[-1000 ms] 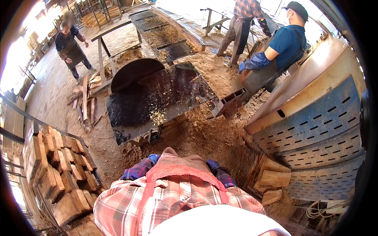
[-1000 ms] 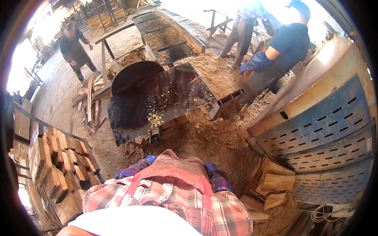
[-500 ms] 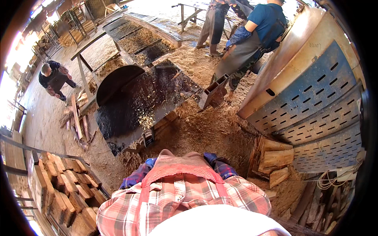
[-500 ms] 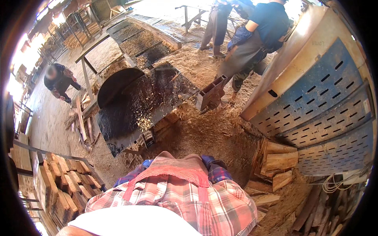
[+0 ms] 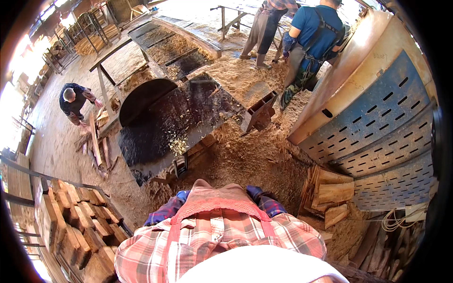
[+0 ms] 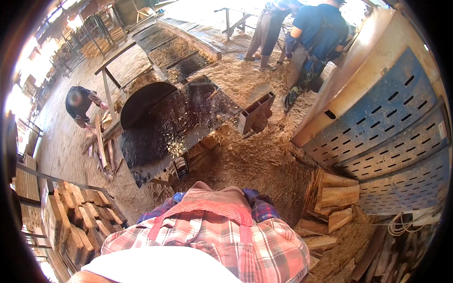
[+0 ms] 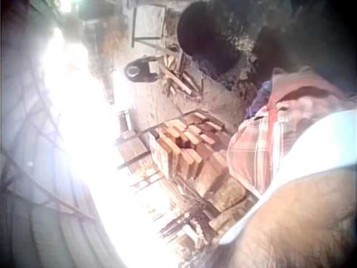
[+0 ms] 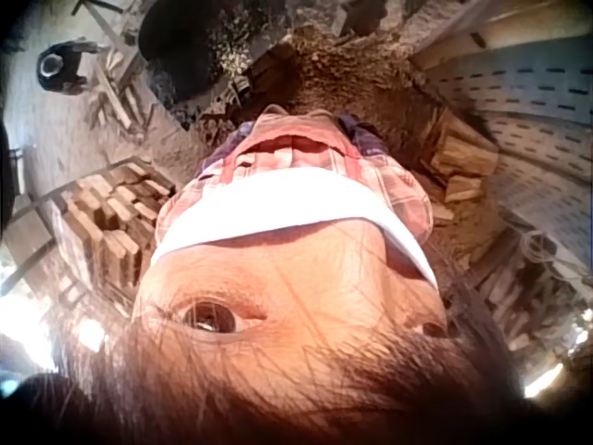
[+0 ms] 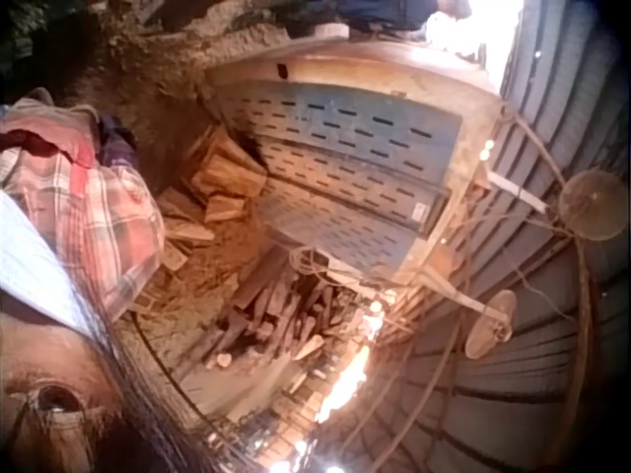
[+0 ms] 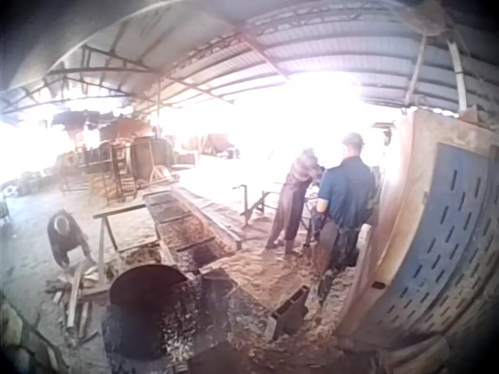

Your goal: The person repeatedly picks up processed lumber planks from a pile near a sawmill machine and stacks them into a neat pile. The worker wears blue gloves and a plaid shirt, handling the wood by hand to organize the output.

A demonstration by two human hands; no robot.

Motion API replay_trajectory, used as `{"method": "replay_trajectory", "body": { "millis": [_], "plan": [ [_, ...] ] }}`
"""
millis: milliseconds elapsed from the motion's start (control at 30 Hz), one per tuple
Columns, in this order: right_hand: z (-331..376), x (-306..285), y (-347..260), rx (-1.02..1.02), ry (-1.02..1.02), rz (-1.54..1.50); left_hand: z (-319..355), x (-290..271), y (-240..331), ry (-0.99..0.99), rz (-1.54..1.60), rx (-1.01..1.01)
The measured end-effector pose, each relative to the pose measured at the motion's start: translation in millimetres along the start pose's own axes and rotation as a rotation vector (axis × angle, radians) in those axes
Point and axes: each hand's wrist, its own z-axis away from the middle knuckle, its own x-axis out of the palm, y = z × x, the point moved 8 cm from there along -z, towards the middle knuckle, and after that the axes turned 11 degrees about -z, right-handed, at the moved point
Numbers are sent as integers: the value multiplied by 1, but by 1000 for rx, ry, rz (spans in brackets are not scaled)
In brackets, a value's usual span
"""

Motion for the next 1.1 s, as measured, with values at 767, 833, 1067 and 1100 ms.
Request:
{"method": "replay_trajectory", "body": {
  "millis": [767, 833, 1067, 1100],
  "plan": [
    [72, -9, -119, 116, 140, 483, -36, 29, -37, 72, 111, 54],
    [72, -11, -114, 174, 142, 330, -38, 32, -42, 81, 155, 68],
    [53, -6, -93, 1, 96, 719, -46, 38, -64, 93, -87, 50],
    [51, -7, -89, -6, 119, 605, -48, 40, -69, 96, -182, 37]
  ]
}}
